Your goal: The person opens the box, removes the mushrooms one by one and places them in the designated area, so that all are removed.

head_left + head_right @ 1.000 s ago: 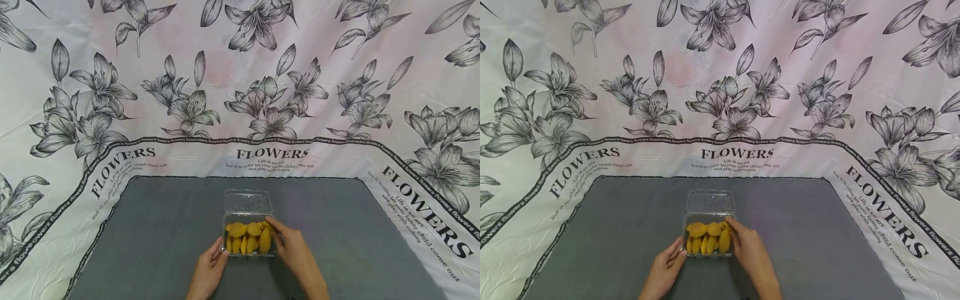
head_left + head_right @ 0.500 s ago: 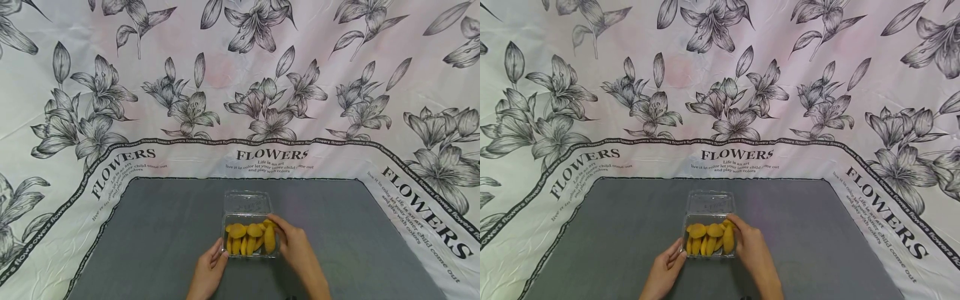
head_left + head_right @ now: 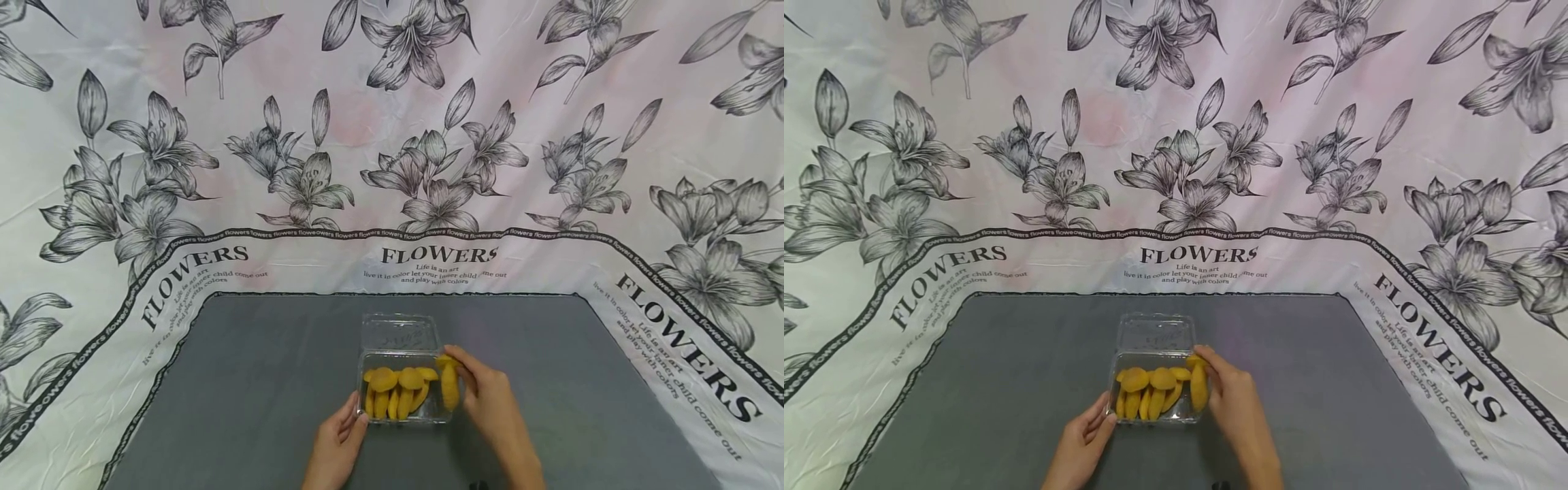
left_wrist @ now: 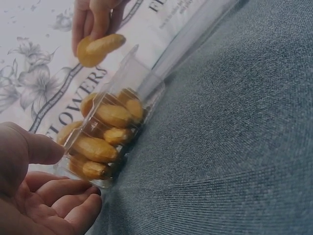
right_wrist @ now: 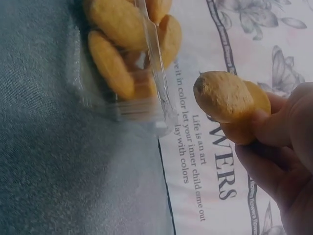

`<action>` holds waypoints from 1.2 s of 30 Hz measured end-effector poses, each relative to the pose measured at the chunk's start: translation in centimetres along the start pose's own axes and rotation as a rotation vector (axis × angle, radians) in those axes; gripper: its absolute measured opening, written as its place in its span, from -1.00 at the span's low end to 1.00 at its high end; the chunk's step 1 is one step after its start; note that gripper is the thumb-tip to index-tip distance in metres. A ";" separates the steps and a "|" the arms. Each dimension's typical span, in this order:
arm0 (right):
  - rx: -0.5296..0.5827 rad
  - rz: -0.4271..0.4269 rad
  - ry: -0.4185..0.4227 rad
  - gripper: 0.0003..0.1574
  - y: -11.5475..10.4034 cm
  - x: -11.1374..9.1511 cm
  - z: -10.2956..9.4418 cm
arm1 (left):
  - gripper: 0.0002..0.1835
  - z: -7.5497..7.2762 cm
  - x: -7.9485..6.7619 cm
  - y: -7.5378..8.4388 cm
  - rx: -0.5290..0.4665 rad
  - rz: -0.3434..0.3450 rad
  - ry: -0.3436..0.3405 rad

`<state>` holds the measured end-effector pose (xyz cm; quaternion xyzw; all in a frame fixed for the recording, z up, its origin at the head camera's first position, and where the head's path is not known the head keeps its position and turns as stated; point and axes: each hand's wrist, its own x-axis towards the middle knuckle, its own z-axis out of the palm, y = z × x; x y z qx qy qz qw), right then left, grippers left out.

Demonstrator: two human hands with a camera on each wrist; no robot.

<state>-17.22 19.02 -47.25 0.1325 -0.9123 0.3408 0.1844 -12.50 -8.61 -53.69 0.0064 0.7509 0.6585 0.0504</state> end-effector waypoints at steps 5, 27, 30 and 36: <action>-0.023 -0.013 0.045 -0.39 0.4 0.2 -0.2 | -0.29 0.0 -0.1 0.1 0.000 -0.003 0.002; -0.049 0.030 0.070 -0.45 1.6 1.0 -0.3 | -0.32 0.1 -0.2 0.1 0.006 0.006 0.021; -0.062 0.028 0.082 -0.46 1.9 1.0 -0.2 | -0.32 0.2 -0.2 0.1 0.010 0.008 0.025; -0.076 0.025 0.090 -0.47 2.4 1.2 0.0 | -0.33 0.3 -0.3 0.1 0.002 0.016 0.030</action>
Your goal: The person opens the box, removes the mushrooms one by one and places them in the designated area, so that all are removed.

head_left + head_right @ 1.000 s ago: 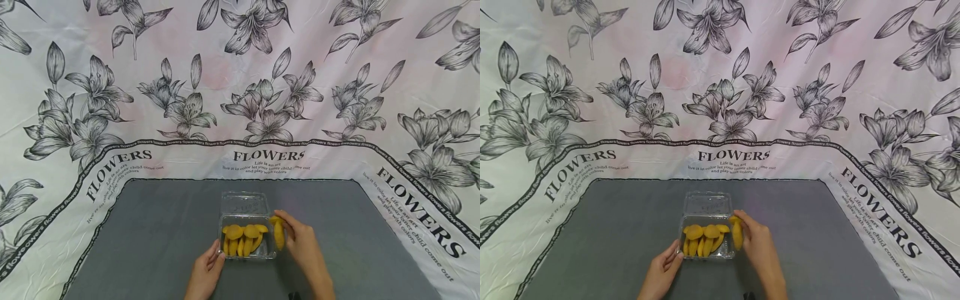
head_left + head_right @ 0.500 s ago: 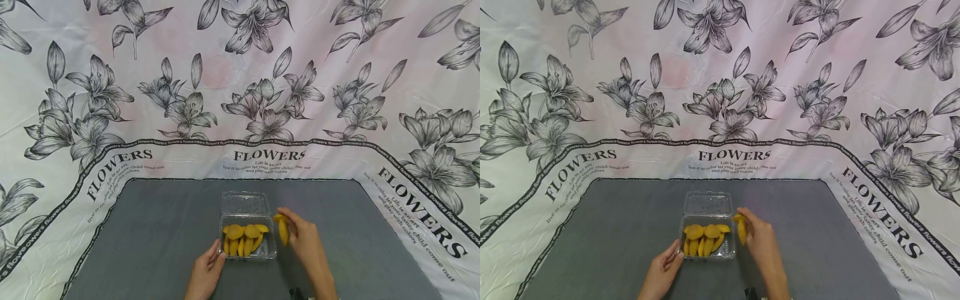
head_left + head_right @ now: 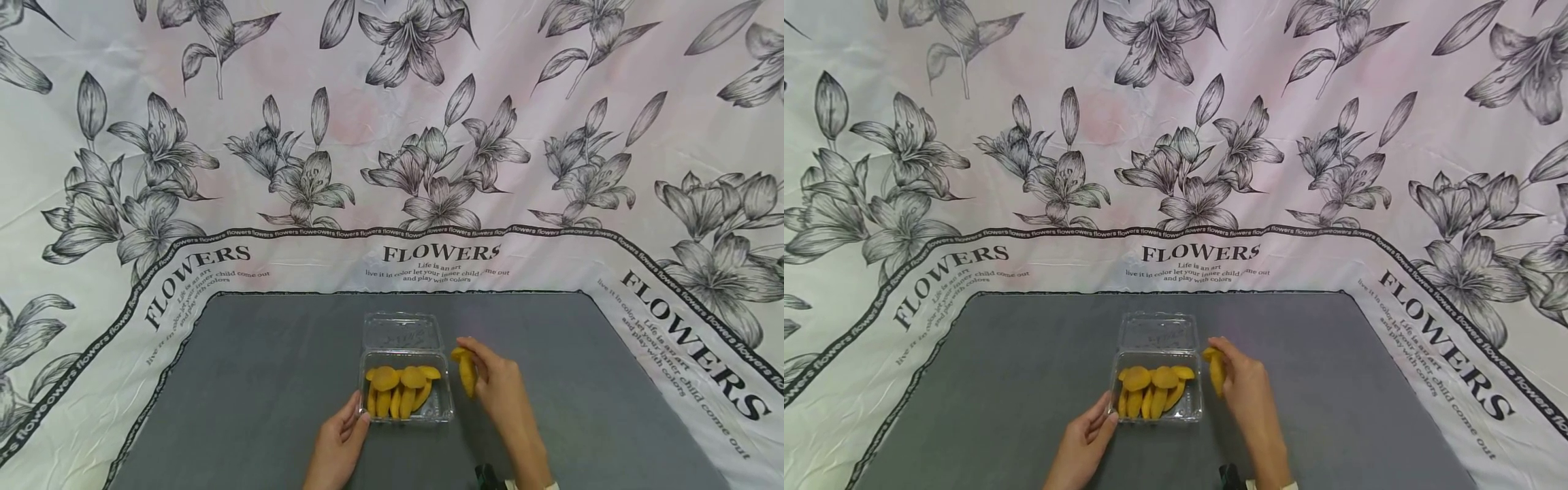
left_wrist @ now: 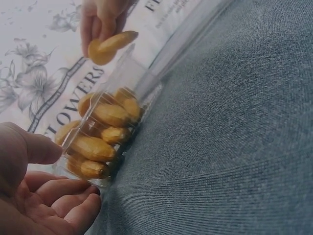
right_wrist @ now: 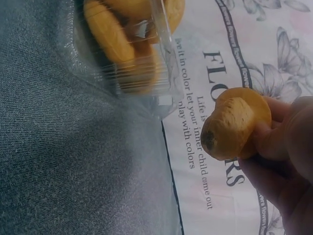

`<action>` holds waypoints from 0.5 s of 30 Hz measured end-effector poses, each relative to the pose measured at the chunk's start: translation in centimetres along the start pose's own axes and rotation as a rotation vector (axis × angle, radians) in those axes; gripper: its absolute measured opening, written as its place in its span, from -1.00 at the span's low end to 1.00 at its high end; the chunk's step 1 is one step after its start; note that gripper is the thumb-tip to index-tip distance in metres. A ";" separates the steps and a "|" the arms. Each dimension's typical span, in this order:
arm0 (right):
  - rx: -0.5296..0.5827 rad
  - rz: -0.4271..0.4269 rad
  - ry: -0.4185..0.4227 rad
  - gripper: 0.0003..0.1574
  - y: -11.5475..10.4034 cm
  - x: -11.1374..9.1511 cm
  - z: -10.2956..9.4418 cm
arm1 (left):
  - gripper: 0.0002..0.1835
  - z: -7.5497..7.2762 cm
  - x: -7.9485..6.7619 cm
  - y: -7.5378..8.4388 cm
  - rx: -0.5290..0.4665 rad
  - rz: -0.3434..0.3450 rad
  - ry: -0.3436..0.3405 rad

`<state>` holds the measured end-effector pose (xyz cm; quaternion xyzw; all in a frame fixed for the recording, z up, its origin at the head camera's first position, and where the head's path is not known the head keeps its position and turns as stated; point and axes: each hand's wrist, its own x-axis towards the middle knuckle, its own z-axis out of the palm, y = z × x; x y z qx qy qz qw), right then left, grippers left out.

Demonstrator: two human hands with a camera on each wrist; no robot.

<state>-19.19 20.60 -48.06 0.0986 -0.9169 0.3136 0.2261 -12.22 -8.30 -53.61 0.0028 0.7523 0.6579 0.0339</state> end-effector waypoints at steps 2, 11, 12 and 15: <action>-0.003 0.007 -0.005 -0.49 0.0 0.0 0.0 | -0.33 0.0 0.0 0.0 -0.005 0.001 -0.001; -0.016 0.021 -0.025 -0.51 0.2 0.4 0.5 | -0.32 0.1 0.0 0.0 0.007 -0.005 0.011; -0.018 0.021 -0.025 -0.51 0.2 0.4 0.6 | -0.33 0.1 0.0 -0.1 0.009 -0.005 0.012; -0.024 0.029 -0.031 -0.53 0.4 0.4 0.8 | -0.33 0.2 0.0 -0.2 0.010 -0.005 0.013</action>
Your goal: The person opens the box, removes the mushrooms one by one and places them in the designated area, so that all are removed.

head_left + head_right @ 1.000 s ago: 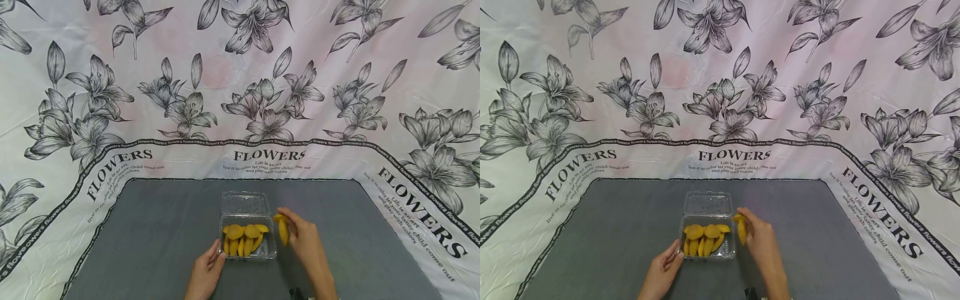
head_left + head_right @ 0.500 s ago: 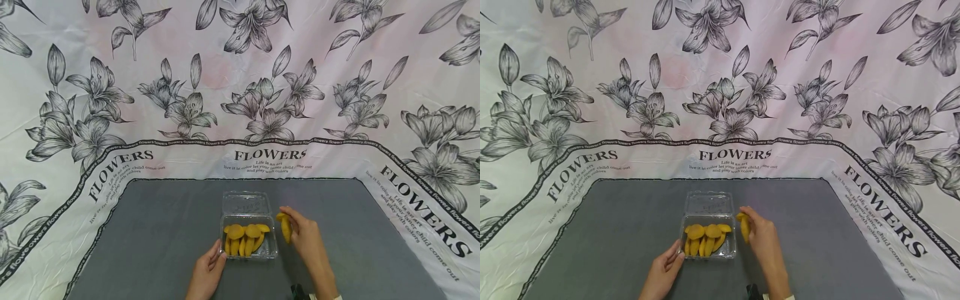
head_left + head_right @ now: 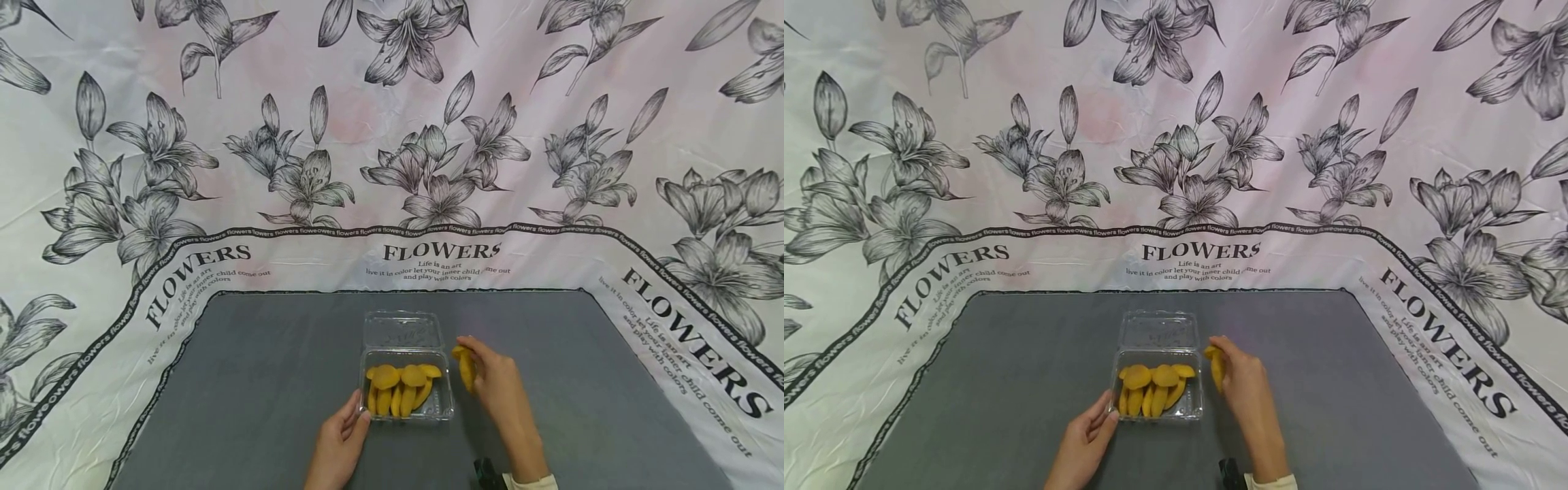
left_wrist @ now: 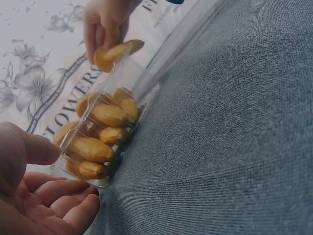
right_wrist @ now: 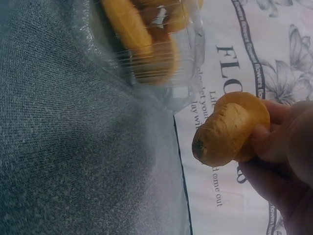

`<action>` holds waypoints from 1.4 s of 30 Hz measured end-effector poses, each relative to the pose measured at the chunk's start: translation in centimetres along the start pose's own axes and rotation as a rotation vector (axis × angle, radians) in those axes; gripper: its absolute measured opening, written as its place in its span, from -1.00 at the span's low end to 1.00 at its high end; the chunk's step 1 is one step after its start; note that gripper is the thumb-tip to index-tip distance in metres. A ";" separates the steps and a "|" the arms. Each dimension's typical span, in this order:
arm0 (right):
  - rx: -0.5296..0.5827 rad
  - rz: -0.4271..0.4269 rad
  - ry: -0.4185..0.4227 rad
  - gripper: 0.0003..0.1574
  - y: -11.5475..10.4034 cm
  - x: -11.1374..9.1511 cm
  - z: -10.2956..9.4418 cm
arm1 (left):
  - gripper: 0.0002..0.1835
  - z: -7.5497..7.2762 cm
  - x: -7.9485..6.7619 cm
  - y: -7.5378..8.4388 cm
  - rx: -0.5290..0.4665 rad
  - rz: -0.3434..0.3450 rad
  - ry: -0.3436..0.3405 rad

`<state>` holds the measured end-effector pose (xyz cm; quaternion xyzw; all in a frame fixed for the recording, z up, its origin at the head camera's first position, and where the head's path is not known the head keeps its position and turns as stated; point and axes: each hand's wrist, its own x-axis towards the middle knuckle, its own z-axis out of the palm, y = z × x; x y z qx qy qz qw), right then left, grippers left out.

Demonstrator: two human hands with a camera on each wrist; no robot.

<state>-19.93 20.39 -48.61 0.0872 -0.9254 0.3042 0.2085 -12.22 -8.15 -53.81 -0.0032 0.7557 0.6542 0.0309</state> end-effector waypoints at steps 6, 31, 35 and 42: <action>-0.016 -0.005 -0.007 -0.54 0.3 0.1 0.4 | -0.32 -0.1 0.2 0.1 -0.003 -0.029 -0.015; -0.064 -0.013 -0.039 -0.43 1.7 0.9 1.9 | -0.30 -0.1 0.2 0.3 0.019 -0.072 -0.015; -0.079 -0.004 -0.054 -0.48 2.0 1.0 2.1 | -0.29 -0.1 0.3 0.3 0.023 -0.071 -0.015; -0.094 0.022 -0.078 -0.48 2.3 1.2 2.5 | -0.28 -0.1 0.2 0.2 0.026 -0.069 -0.009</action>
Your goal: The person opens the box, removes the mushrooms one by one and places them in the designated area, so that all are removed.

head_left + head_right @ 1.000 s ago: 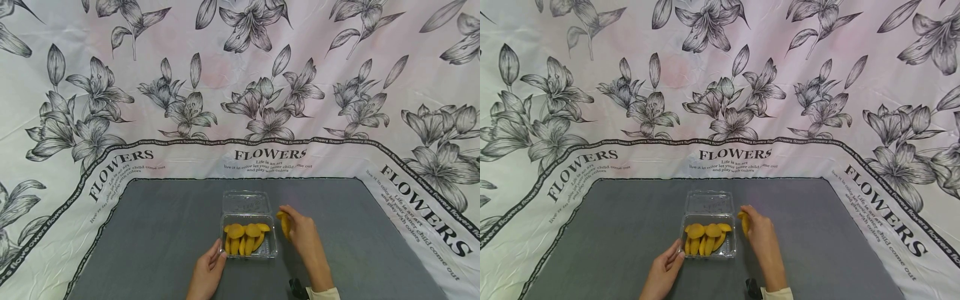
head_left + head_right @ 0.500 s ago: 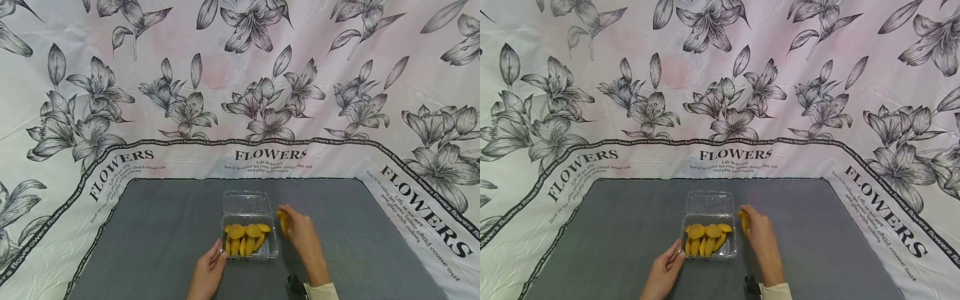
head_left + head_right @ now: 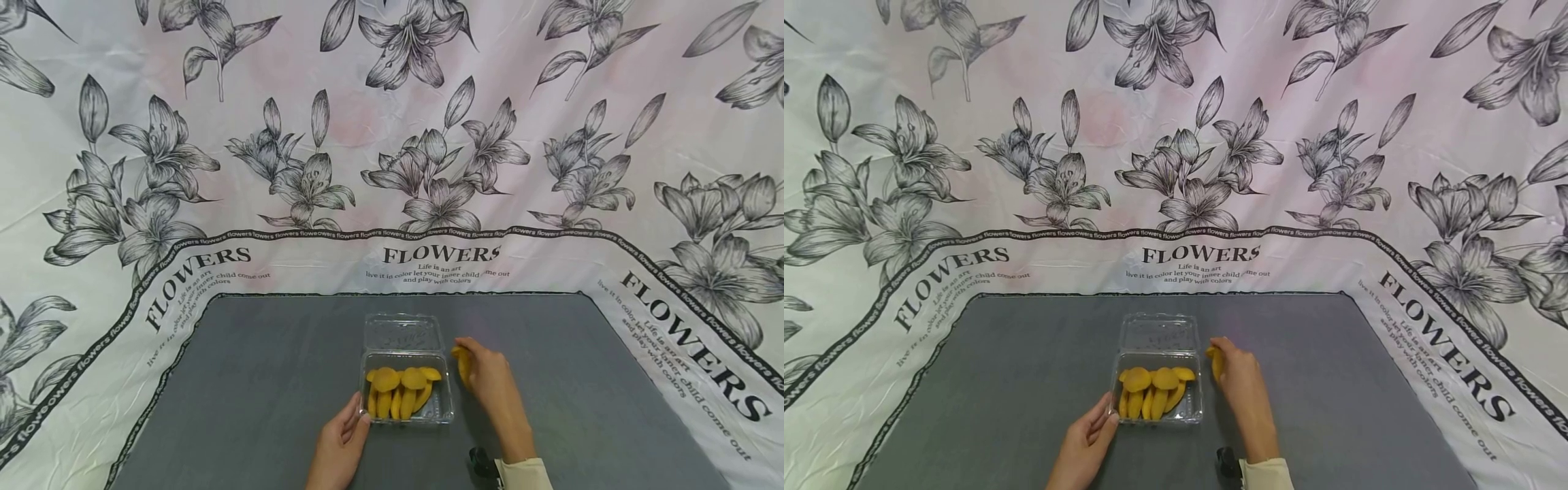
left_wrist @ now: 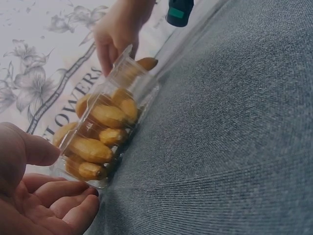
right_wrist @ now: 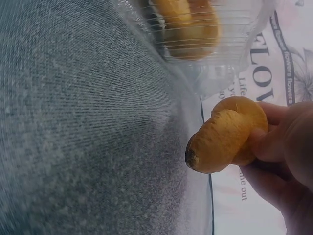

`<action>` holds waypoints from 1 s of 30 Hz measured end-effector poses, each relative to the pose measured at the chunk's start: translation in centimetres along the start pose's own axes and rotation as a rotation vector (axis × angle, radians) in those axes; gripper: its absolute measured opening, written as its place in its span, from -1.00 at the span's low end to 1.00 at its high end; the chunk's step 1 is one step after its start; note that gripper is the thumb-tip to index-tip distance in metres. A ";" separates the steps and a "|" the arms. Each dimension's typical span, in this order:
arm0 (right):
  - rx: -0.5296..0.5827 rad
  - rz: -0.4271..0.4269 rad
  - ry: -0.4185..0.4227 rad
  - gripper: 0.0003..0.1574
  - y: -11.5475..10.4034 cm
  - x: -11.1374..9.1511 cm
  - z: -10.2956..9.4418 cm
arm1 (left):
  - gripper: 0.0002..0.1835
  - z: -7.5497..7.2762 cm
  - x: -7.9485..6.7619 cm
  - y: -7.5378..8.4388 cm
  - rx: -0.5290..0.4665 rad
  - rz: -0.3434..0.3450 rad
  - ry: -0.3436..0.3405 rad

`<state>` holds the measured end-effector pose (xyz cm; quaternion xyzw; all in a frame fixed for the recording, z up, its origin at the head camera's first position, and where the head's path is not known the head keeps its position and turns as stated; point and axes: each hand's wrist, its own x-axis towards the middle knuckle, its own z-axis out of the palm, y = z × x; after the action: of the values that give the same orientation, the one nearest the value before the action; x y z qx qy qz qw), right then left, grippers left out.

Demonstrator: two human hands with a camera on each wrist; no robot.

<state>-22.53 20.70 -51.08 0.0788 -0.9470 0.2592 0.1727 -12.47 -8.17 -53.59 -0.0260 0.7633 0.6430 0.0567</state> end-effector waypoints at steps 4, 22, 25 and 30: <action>0.001 0.003 -0.010 -0.44 0.2 0.1 0.3 | -0.27 0.0 0.0 0.1 0.003 -0.006 0.002; 0.024 0.019 -0.028 -0.50 1.1 0.3 1.3 | -0.29 0.0 0.3 0.0 -0.002 0.003 0.006; 0.026 0.018 -0.033 -0.51 1.1 0.3 1.3 | -0.29 0.0 0.3 -0.1 -0.003 -0.001 0.007; 0.014 0.026 -0.059 -0.47 1.4 0.4 1.5 | -0.29 -0.1 0.4 -0.2 -0.009 0.001 0.001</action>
<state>-23.62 21.15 -52.78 0.0754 -0.9508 0.2656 0.1407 -12.86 -8.25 -53.84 -0.0261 0.7604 0.6466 0.0557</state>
